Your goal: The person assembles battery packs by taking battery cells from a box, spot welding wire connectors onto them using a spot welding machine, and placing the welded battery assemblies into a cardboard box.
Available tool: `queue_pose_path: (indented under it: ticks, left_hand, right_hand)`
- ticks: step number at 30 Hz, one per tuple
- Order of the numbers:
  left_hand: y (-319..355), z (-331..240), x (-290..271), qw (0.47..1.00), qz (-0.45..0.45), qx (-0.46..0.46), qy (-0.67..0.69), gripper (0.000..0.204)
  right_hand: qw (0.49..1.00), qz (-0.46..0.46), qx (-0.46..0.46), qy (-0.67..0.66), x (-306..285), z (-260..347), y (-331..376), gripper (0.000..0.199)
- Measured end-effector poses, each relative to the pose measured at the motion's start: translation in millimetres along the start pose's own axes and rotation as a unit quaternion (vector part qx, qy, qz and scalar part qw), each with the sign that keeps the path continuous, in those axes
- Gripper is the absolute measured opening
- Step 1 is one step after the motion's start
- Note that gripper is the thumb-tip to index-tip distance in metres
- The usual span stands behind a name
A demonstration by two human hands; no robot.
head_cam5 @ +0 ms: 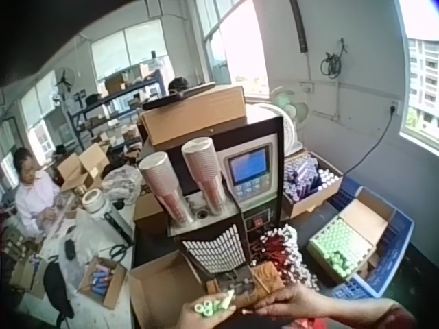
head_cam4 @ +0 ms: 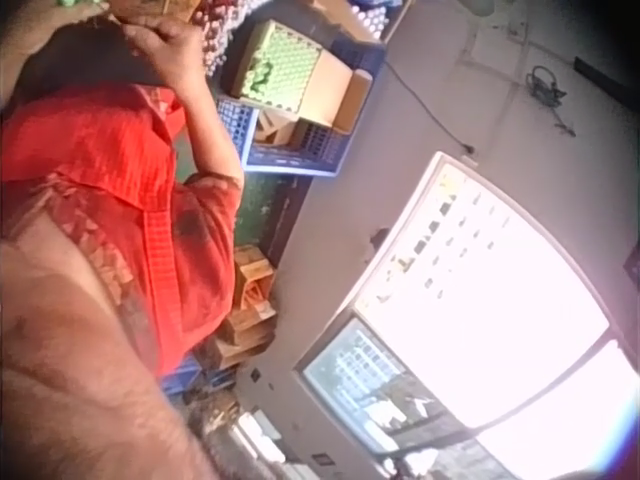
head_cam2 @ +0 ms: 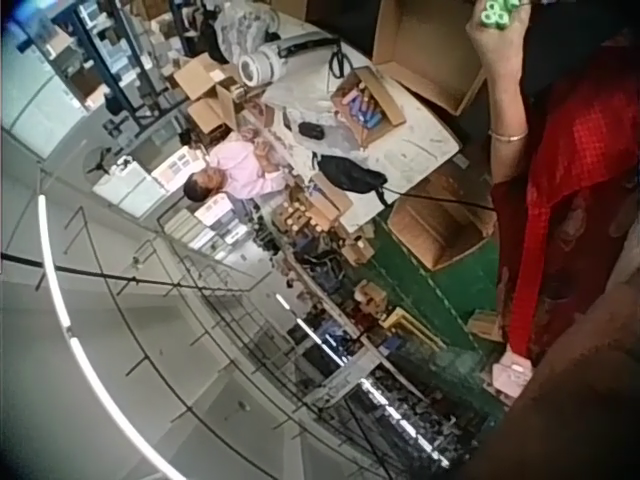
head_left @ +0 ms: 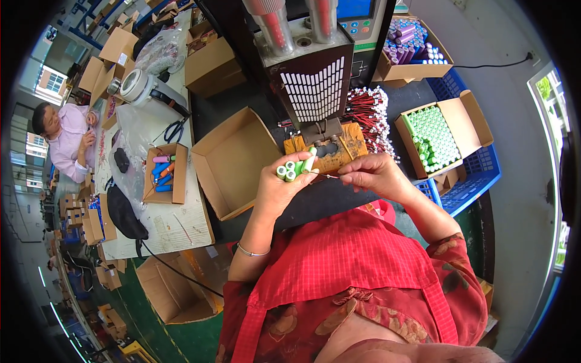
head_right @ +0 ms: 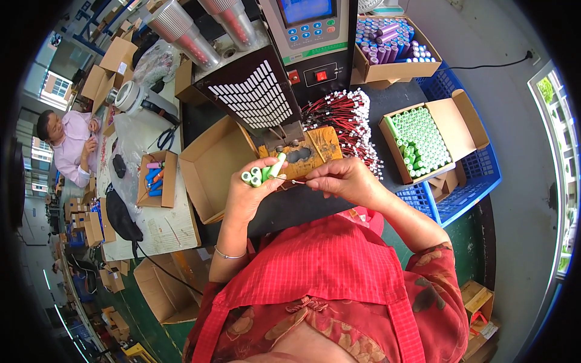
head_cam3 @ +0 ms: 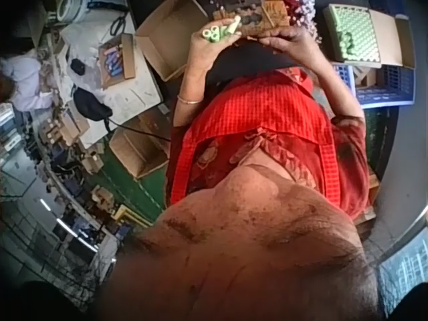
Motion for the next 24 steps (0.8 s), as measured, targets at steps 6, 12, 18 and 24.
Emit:
queue_pose_path:
  ticks: [6,12,18,24]
  left_hand:
    - [1.1,-0.5,5.5,0.993,0.050,0.003,0.108,0.036]
    - [-5.2,5.4,-4.9,0.986,0.029,0.015,0.164,0.028]
    - [-17.8,-14.1,-1.4,0.970,-0.072,0.143,-0.181,0.020]
    - [-23.8,-27.0,10.0,0.944,-0.084,0.162,-0.277,0.016]
  right_hand:
    - [0.958,0.044,-0.195,0.206,17.4,37.2,7.8,0.014]
    - [0.959,-0.012,-0.221,0.179,8.3,36.7,8.6,0.009]
    - [0.973,-0.102,-0.166,0.124,-8.3,21.3,-10.0,0.016]
    - [0.992,-0.059,-0.067,0.094,-8.7,16.0,-20.3,0.021]
Point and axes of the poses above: each hand's wrist, its own y-axis away from the middle knuckle, its own x-axis out of the palm, z = x × y, the point moved 9 cm from there along -y, towards the middle knuckle, and after that the axes turned 10 degrees about z, right-handed, at the moved point
